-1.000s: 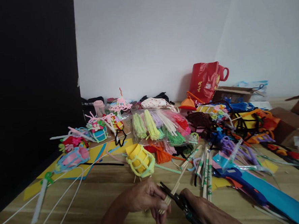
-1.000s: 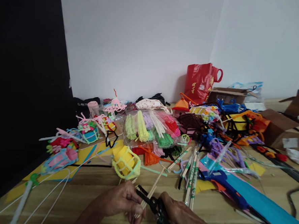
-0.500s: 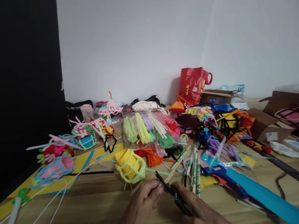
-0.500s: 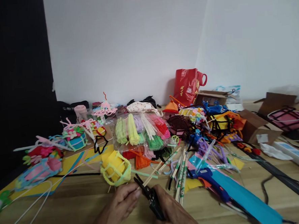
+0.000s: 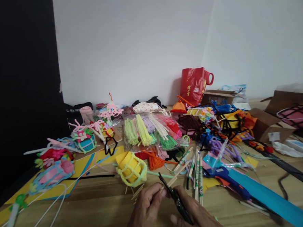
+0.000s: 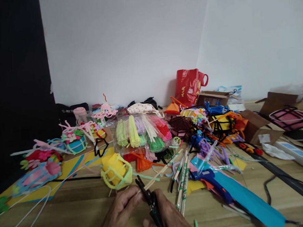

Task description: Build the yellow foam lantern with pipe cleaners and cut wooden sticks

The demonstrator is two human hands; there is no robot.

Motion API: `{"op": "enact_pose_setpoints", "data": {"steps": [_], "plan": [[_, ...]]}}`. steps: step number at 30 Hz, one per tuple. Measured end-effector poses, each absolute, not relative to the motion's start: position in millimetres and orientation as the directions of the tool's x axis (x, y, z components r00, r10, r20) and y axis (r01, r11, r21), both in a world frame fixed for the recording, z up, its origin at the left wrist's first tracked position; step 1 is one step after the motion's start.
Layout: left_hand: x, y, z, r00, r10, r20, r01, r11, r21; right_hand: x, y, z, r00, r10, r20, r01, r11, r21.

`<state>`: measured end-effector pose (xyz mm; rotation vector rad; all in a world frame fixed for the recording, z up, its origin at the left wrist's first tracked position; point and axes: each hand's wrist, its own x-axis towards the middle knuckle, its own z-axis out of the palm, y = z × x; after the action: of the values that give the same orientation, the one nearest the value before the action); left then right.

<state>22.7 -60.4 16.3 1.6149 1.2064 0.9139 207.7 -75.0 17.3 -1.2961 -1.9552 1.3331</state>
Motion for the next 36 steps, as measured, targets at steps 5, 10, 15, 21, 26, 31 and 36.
{"op": "enact_pose_setpoints", "data": {"steps": [5, 10, 15, 21, 26, 31, 36], "plan": [[18.5, -59.1, 23.4, 0.296, 0.955, 0.008, 0.296, -0.100, 0.950, 204.7, -75.2, -2.9, -0.449, 0.890, -0.085, 0.475, 0.156, -0.866], [17.9, -53.2, 30.5, 0.407, 0.913, 0.023, 0.249, -0.135, 0.959, 205.3, -74.3, -13.5, -0.463, 0.885, -0.053, 0.493, 0.208, -0.845], [18.5, -48.3, 28.5, 0.440, 0.897, 0.050, 0.212, -0.158, 0.964, 209.2, -72.9, -7.4, -0.444, 0.888, -0.122, 0.524, 0.146, -0.839], [15.6, -44.0, 21.1, 0.451, 0.892, 0.041, 0.203, -0.147, 0.968, 202.4, -74.4, -0.2, -0.446, 0.883, -0.145, 0.458, 0.085, -0.885], [10.8, -45.1, 19.4, 0.461, 0.887, -0.001, 0.321, -0.166, 0.932, 192.5, -75.3, 3.5, -0.443, 0.896, 0.011, 0.312, 0.166, -0.935], [11.1, -49.9, 32.6, 0.450, 0.892, -0.034, 0.363, -0.148, 0.920, 191.5, -74.0, 14.6, -0.485, 0.871, 0.075, 0.179, 0.182, -0.967], [10.7, -52.4, 39.4, 0.471, 0.882, -0.024, 0.356, -0.165, 0.920, 189.9, -73.7, 14.8, -0.484, 0.872, 0.076, 0.190, 0.189, -0.963]]}}
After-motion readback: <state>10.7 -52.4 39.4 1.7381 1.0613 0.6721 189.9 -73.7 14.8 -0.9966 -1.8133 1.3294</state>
